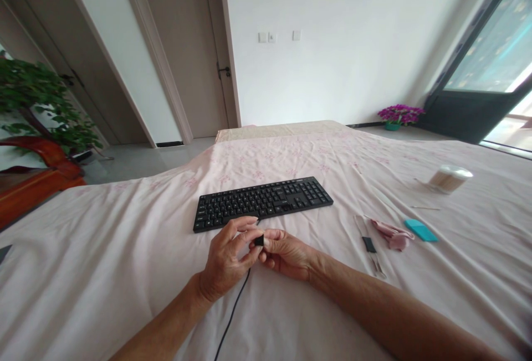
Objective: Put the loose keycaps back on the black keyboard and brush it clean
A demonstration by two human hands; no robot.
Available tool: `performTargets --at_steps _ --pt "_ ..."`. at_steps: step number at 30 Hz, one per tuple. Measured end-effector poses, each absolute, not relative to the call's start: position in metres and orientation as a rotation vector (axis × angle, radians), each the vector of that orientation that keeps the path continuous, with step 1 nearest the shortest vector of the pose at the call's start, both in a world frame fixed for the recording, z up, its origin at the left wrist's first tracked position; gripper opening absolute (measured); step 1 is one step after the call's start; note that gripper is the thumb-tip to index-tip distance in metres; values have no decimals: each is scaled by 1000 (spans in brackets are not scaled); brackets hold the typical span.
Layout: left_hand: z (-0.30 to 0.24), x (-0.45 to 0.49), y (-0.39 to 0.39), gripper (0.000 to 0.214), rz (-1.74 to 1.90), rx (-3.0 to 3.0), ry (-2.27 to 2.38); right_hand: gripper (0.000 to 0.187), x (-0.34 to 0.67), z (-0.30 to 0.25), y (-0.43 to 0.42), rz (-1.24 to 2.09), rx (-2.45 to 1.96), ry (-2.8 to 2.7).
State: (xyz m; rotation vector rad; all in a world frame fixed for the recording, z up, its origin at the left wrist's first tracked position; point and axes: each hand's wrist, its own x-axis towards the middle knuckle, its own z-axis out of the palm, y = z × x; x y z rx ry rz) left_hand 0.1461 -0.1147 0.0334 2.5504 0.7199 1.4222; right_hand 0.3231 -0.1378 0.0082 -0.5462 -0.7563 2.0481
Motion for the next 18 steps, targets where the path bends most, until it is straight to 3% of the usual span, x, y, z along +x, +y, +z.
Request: performTargets --at_steps 18 --pt "27 143 -107 30 1439 2555 757 27 318 16 -138 1822 -745 -734"
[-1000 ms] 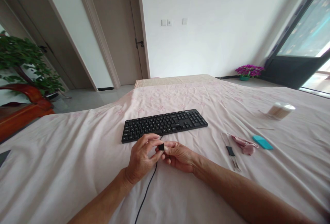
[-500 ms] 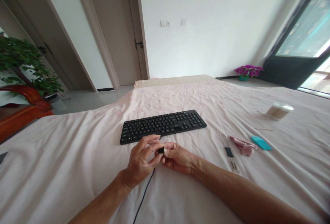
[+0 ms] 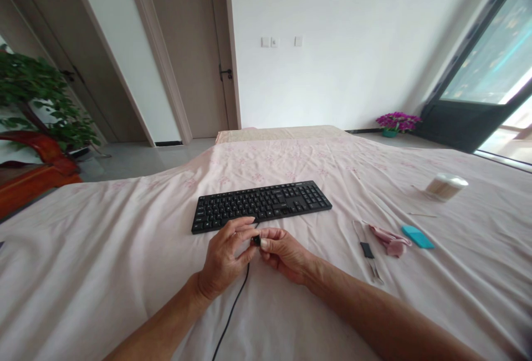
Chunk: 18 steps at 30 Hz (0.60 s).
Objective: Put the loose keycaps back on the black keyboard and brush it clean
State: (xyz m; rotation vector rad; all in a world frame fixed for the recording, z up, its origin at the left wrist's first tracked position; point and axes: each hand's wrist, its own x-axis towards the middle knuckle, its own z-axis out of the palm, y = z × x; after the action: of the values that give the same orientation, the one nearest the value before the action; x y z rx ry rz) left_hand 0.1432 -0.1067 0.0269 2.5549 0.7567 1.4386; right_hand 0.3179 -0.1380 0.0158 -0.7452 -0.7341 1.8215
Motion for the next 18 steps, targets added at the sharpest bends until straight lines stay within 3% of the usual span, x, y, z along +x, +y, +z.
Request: performTargets --at_steps 11,15,18 --pt "21 142 -104 36 1355 2590 810 27 315 15 -138 1730 -853 -782" --pt "29 127 -88 47 1344 2649 938 30 343 15 -118 1329 -1080 -988" --pt "30 107 -65 40 1558 2432 1274 27 380 16 -95 894 -1248 -1130"
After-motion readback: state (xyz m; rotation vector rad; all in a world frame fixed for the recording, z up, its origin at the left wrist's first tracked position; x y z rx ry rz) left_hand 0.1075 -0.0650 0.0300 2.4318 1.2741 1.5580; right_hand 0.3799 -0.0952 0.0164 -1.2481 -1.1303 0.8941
